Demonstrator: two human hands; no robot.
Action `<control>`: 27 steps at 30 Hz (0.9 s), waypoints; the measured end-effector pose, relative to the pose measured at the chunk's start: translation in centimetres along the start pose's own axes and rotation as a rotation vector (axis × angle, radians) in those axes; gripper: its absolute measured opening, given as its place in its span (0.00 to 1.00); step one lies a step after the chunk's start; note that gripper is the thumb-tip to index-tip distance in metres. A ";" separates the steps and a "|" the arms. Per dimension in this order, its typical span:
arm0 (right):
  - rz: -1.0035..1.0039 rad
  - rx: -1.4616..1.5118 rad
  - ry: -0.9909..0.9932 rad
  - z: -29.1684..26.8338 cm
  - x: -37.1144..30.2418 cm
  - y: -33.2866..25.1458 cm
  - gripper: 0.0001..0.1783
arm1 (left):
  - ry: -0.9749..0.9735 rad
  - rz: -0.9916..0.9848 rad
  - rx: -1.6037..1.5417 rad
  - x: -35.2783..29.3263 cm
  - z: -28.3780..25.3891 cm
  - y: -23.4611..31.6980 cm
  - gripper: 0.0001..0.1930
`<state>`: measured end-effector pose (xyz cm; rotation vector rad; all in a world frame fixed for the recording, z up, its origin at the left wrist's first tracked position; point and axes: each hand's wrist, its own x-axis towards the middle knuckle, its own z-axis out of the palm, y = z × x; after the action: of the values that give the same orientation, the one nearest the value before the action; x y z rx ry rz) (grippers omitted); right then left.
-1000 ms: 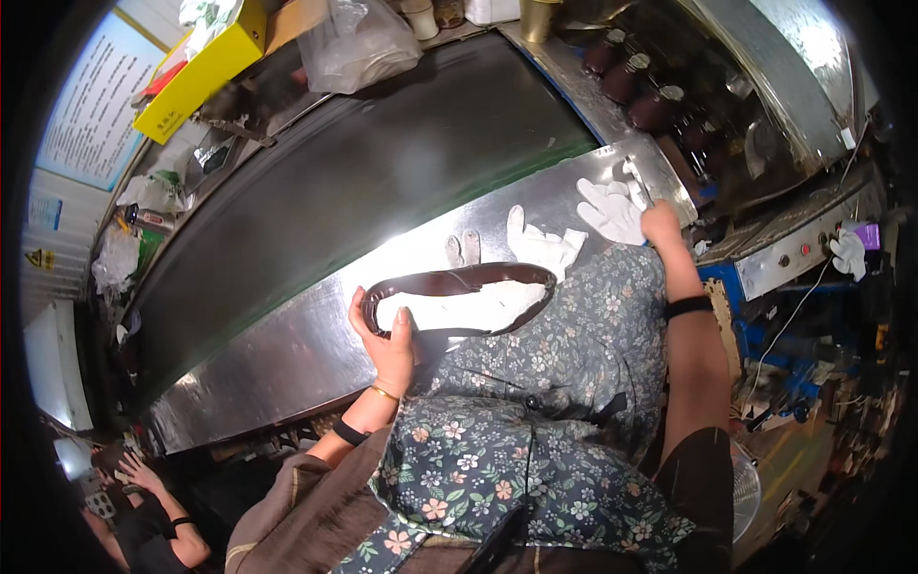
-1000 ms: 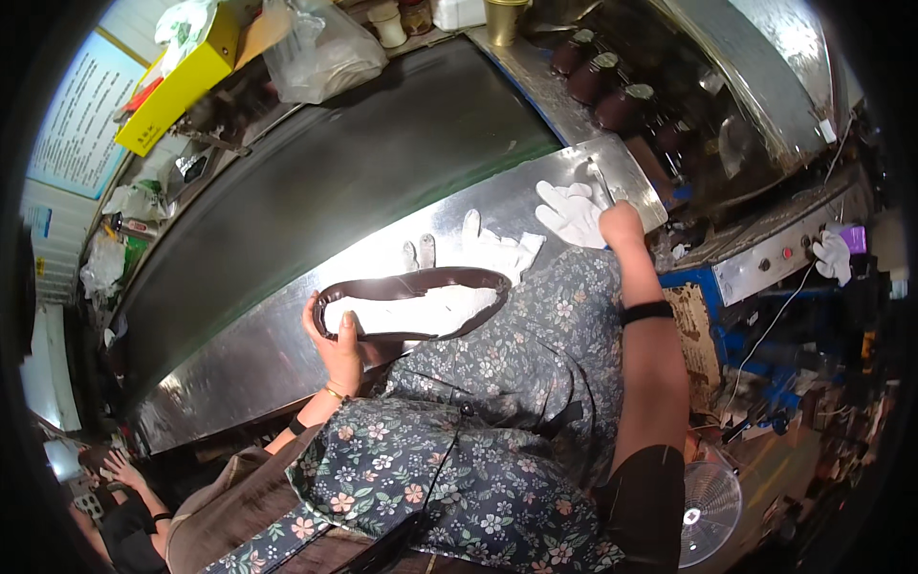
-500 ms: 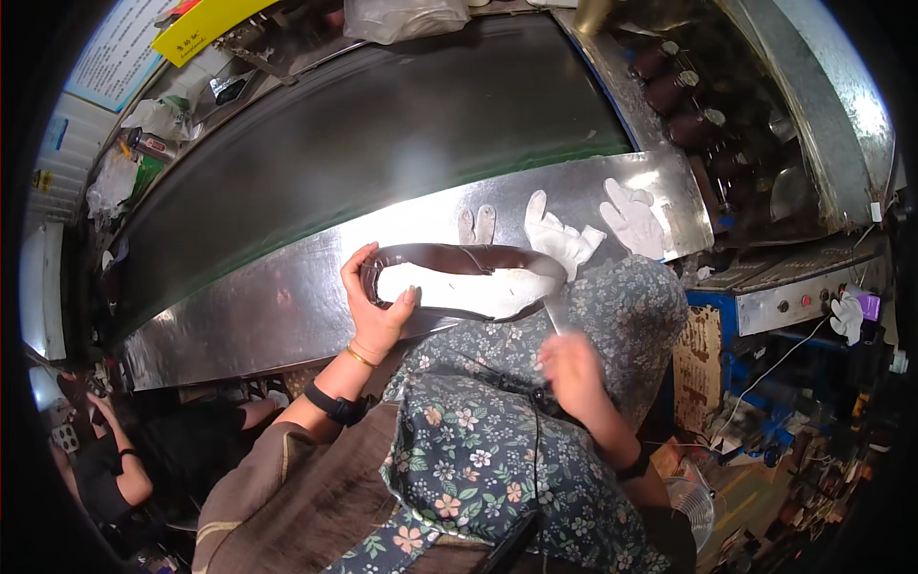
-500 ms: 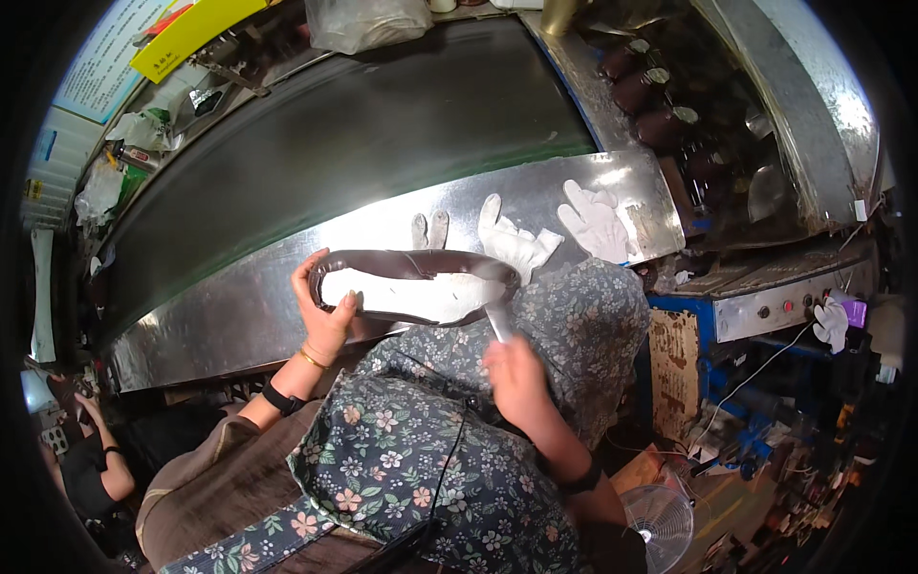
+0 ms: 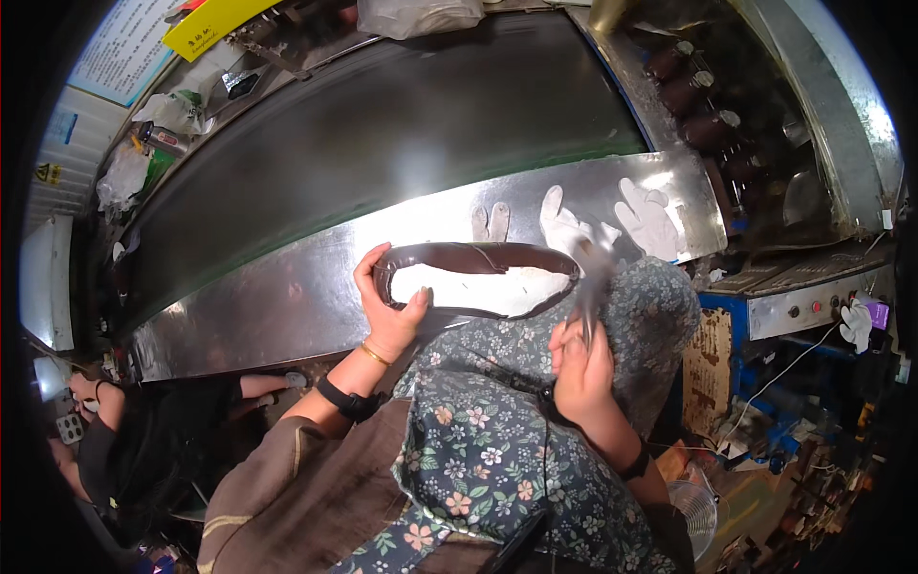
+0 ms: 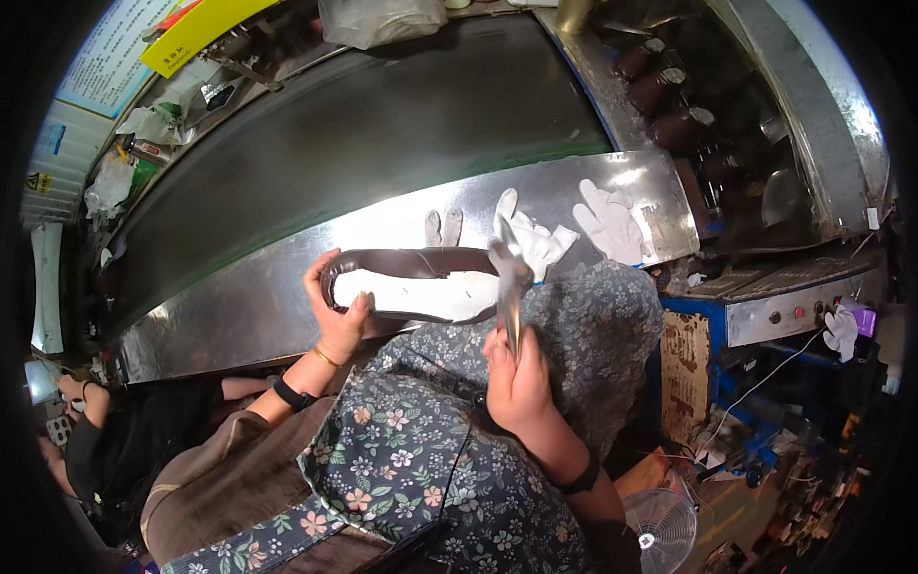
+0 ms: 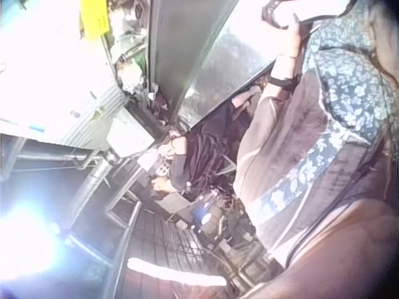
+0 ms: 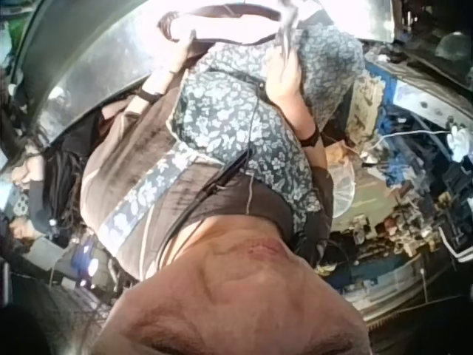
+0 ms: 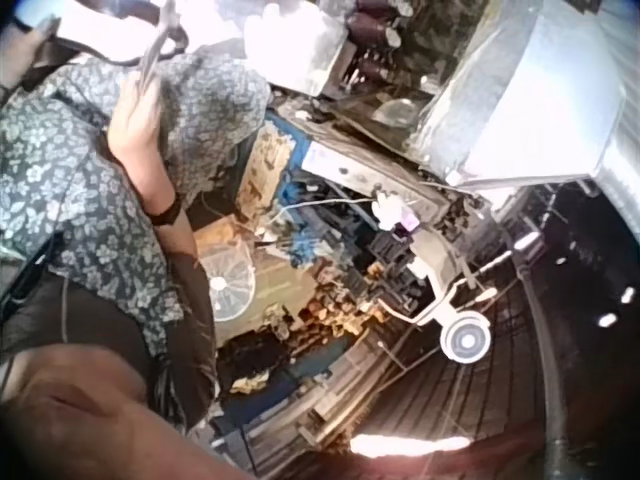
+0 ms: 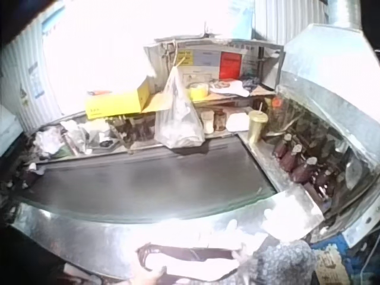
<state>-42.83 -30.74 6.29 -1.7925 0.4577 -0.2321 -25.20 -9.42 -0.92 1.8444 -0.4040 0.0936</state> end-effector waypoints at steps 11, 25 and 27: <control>0.058 -0.272 -0.303 1.1 1.6 -0.7 0.13 | -0.043 -0.016 -0.058 0.0 -0.1 0.3 0.44; -0.099 -0.120 -0.404 1.9 4.7 -5.8 0.19 | -0.060 -0.009 -0.158 0.4 0.0 0.7 0.50; -0.190 -0.231 -0.340 3.0 4.5 -4.0 0.19 | -0.069 -0.023 -0.149 0.2 0.0 1.0 0.52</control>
<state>-36.88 -29.16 8.99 -2.0549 0.0727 -0.0019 -25.36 -9.67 0.03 1.7082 -0.4266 -0.0161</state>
